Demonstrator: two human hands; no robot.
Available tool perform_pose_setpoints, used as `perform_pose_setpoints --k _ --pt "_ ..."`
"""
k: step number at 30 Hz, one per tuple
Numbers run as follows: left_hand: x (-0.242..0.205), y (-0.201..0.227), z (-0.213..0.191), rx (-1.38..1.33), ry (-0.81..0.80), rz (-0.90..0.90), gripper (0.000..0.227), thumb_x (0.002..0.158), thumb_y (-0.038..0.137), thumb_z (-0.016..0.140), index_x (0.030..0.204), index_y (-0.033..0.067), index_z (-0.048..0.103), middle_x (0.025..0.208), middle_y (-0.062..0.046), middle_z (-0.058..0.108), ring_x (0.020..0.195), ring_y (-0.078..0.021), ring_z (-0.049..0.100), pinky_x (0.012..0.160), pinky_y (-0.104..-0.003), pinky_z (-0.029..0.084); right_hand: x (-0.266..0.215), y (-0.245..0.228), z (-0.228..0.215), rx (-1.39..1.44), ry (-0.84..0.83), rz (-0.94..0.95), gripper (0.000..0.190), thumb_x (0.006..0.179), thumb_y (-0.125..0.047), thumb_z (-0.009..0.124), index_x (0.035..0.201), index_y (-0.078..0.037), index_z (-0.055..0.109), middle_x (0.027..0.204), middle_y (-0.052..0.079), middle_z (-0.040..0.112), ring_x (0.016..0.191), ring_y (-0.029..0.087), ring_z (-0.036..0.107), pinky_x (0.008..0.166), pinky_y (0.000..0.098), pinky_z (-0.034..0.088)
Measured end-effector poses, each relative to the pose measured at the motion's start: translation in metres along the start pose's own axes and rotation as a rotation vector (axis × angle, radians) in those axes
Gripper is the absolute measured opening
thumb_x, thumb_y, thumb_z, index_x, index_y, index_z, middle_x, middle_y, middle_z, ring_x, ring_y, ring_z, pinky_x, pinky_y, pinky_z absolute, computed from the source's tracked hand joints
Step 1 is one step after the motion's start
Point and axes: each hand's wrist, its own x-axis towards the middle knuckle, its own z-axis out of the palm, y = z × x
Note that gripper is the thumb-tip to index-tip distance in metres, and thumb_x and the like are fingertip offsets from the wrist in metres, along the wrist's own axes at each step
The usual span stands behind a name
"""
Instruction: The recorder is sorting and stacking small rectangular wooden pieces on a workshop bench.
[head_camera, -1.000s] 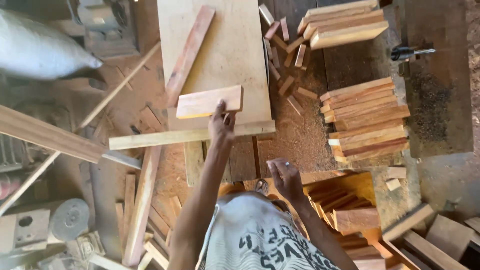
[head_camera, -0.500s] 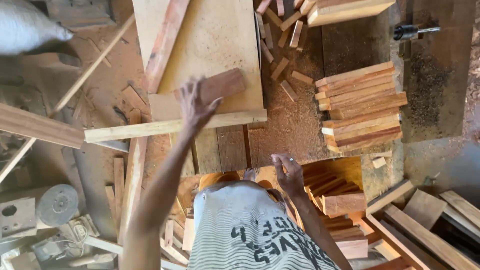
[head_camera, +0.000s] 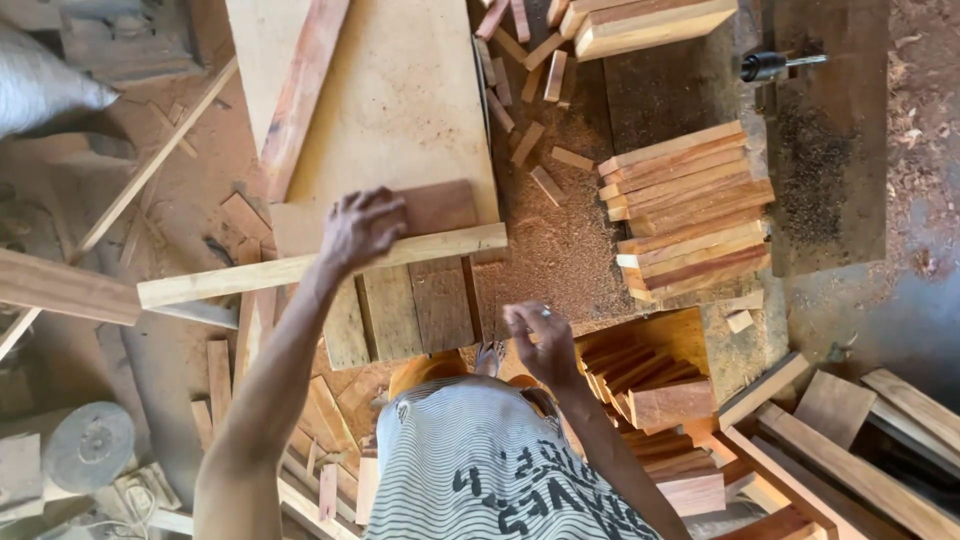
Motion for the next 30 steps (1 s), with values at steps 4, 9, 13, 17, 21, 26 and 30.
perform_pose_setpoints --k 4,9,13,17,21,26,30 --pt "-0.017 0.031 -0.005 0.095 0.041 0.082 0.068 0.084 0.059 0.076 0.144 0.0332 0.057 0.164 -0.008 0.037 0.147 -0.0405 0.031 0.113 -0.068 0.026 0.062 -0.035 0.019 -0.092 -0.042 -0.279 0.032 0.096 -0.027 0.076 0.117 -0.004 0.069 0.111 0.016 0.074 0.105 0.027 0.073 0.089 0.0407 0.065" --pt "-0.015 0.062 -0.031 0.201 -0.032 0.217 0.093 0.062 0.054 0.085 0.147 0.0331 0.051 0.164 -0.018 0.028 0.148 -0.0411 0.025 0.112 -0.069 0.023 0.161 -0.067 0.066 -0.828 -0.573 -0.231 0.129 0.066 -0.045 0.089 0.156 0.002 0.009 0.163 0.035 0.013 0.153 0.045 0.017 0.124 0.0539 0.015" --pt "-0.012 0.060 -0.032 0.224 -0.071 0.216 0.085 0.064 0.048 0.084 0.144 0.0367 0.056 0.165 -0.015 0.031 0.150 -0.0375 0.029 0.115 -0.066 0.025 0.185 -0.029 0.090 -0.821 -0.616 -0.196 0.129 0.070 -0.047 0.087 0.159 0.003 0.008 0.164 0.037 0.014 0.153 0.046 0.020 0.127 0.0529 0.017" --pt "-0.005 0.050 -0.026 0.182 -0.042 0.242 0.089 0.060 0.046 0.086 0.143 0.0300 0.057 0.163 -0.017 0.032 0.148 -0.0387 0.030 0.115 -0.065 0.025 0.200 -0.017 0.096 -0.825 -0.689 -0.242 0.124 0.071 -0.039 0.083 0.157 0.005 0.005 0.161 0.036 0.014 0.152 0.046 0.020 0.127 0.0532 0.016" --pt "0.012 0.050 -0.039 0.179 0.008 0.288 0.081 0.065 0.045 0.085 0.140 0.0289 0.061 0.165 -0.018 0.034 0.150 -0.0399 0.030 0.115 -0.065 0.026 0.212 -0.024 0.090 -0.894 -0.684 -0.278 0.124 0.070 -0.038 0.082 0.159 0.004 0.006 0.163 0.036 0.014 0.153 0.047 0.020 0.126 0.0524 0.016" --pt "0.005 0.045 -0.033 0.181 -0.026 0.294 0.085 0.066 0.046 0.084 0.146 0.0289 0.058 0.165 -0.019 0.032 0.150 -0.0418 0.029 0.115 -0.066 0.025 0.212 -0.031 0.089 -0.814 -0.681 -0.225 0.124 0.069 -0.042 0.082 0.157 0.004 0.009 0.161 0.036 0.017 0.152 0.046 0.022 0.126 0.0508 0.017" --pt "0.013 0.040 -0.030 0.183 -0.018 0.318 0.093 0.065 0.046 0.084 0.150 0.0263 0.052 0.166 -0.019 0.030 0.151 -0.0409 0.028 0.118 -0.065 0.022 0.215 0.016 0.111 -0.777 -0.497 -0.375 0.124 0.074 -0.054 0.082 0.157 0.007 0.012 0.159 0.040 0.022 0.150 0.052 0.027 0.125 0.0568 0.023"
